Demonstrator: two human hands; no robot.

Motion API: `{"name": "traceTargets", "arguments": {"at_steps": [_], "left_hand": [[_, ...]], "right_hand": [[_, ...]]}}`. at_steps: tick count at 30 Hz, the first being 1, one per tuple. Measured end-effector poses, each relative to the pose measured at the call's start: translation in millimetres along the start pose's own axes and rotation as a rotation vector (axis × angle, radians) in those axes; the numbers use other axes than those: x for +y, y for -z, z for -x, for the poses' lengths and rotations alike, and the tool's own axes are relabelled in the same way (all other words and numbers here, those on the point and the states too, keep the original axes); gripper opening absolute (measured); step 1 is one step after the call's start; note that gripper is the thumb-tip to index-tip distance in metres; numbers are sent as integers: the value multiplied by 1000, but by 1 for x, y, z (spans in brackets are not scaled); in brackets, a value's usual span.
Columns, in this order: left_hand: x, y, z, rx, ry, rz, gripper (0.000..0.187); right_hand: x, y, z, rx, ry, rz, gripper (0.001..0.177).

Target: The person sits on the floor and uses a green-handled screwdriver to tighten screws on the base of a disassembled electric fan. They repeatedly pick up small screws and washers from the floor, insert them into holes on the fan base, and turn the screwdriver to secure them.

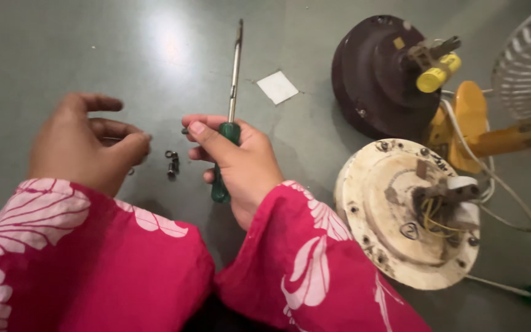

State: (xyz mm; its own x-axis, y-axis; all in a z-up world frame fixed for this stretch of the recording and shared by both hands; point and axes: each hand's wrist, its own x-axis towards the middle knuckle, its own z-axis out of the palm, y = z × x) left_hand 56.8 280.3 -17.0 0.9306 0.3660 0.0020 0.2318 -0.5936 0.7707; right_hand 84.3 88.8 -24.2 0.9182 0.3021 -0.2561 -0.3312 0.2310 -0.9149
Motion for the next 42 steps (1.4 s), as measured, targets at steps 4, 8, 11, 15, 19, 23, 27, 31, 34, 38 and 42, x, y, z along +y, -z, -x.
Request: {"name": "traceTargets", "arguments": {"at_steps": [4, 8, 11, 15, 19, 23, 27, 31, 34, 38, 42], "left_hand": [[44, -1, 17, -49, -9, 230, 51], [84, -9, 47, -49, -20, 387, 40], [114, -15, 63, -47, -51, 506, 35], [146, -30, 91, -85, -70, 717, 34], [174, -51, 127, -111, -79, 807, 34], [193, -79, 162, -170, -137, 826, 32], [205, -108, 194, -234, -163, 887, 32], [205, -132, 222, -263, -198, 839, 28], [199, -148, 238, -288, -138, 780, 28], [189, -166, 239, -298, -119, 760, 29], [176, -180, 237, -313, -30, 720, 29]], "right_hand": [[-25, 4, 22, -1, -23, -46, 31], [-45, 14, 53, 18, 39, -88, 31], [-67, 27, 72, 31, 84, -67, 31], [-90, 53, 108, 86, 124, -37, 30], [-108, 85, 148, 77, 161, -57, 31], [-116, 120, 190, 138, 208, -26, 29], [-115, 158, 224, 215, 160, 47, 26], [-99, 195, 246, 214, 124, 16, 26], [-80, 217, 255, 184, 102, -19, 25], [-61, 229, 250, 213, 33, -77, 24], [-53, 233, 246, 241, 9, -44, 23]]}}
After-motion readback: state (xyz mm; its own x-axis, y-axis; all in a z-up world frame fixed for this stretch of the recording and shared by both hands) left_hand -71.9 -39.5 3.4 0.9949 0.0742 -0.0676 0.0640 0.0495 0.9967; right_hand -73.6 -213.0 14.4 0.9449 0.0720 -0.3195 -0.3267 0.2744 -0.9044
